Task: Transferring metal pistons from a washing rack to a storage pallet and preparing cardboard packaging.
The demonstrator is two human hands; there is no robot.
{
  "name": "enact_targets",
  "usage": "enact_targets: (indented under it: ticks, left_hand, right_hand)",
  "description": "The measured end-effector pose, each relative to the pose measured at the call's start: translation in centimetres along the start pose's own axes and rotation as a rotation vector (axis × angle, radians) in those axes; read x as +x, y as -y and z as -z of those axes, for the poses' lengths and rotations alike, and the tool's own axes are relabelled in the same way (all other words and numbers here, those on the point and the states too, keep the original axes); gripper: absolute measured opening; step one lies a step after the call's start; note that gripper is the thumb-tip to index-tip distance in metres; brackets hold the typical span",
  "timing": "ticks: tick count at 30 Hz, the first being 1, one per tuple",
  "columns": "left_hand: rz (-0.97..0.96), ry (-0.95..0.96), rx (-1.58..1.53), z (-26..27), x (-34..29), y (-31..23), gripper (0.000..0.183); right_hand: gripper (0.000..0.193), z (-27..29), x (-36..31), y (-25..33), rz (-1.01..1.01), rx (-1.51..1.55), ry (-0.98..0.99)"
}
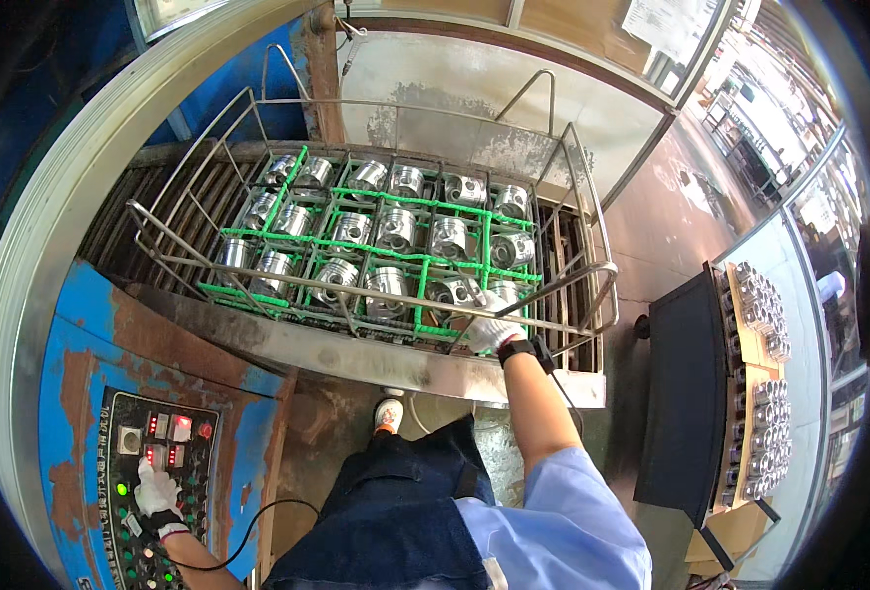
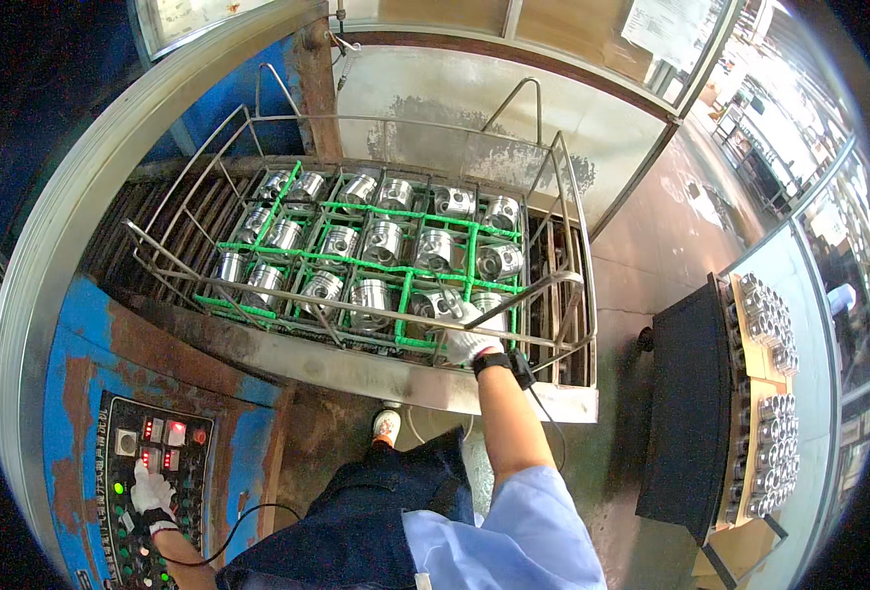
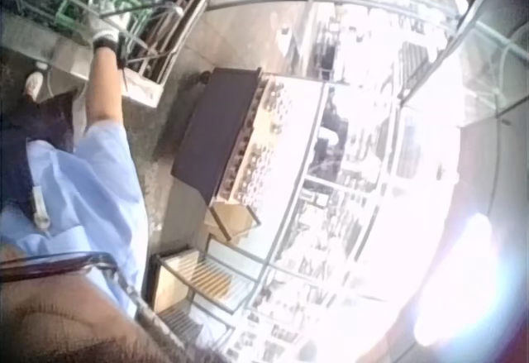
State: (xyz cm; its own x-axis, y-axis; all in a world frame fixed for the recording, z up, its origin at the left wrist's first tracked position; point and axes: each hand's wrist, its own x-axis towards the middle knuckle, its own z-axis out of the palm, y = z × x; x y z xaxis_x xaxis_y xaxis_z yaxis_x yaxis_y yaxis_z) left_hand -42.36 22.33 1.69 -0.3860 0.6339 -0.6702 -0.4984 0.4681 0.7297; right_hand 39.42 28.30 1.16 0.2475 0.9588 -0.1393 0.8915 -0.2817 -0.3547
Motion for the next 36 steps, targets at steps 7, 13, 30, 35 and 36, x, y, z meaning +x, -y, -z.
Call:
enact_targets:
  ticks: [7,13,30,35,36]
  left_hand:
    - [0.120,0.005,-0.278,-0.7,-0.5,-1.3,0.063]
    - [-0.132,-0.141,0.274,1.8,2.6,-1.7,0.066]
    - [0.049,0.139,0.121,6.3,6.9,-7.0,0.070]
    - [0.102,0.242,-0.105,6.1,6.8,-8.1,0.058]
    - [0.105,0.338,-0.069,6.2,7.0,-8.5,0.056]
  right_hand:
    - [0.041,-0.5,3.6,1.0,-0.309,0.358,0.001]
    - [0.027,3.1,4.2,-1.2,-0.546,1.496,-0.552]
    - [0.045,5.1,7.6,8.0,-0.040,-0.050,0.051]
    - [0.027,5.2,3.9,6.8,-0.136,-0.243,0.007]
    - [0.025,4.9,2.4,6.4,-0.063,-0.283,0.021]
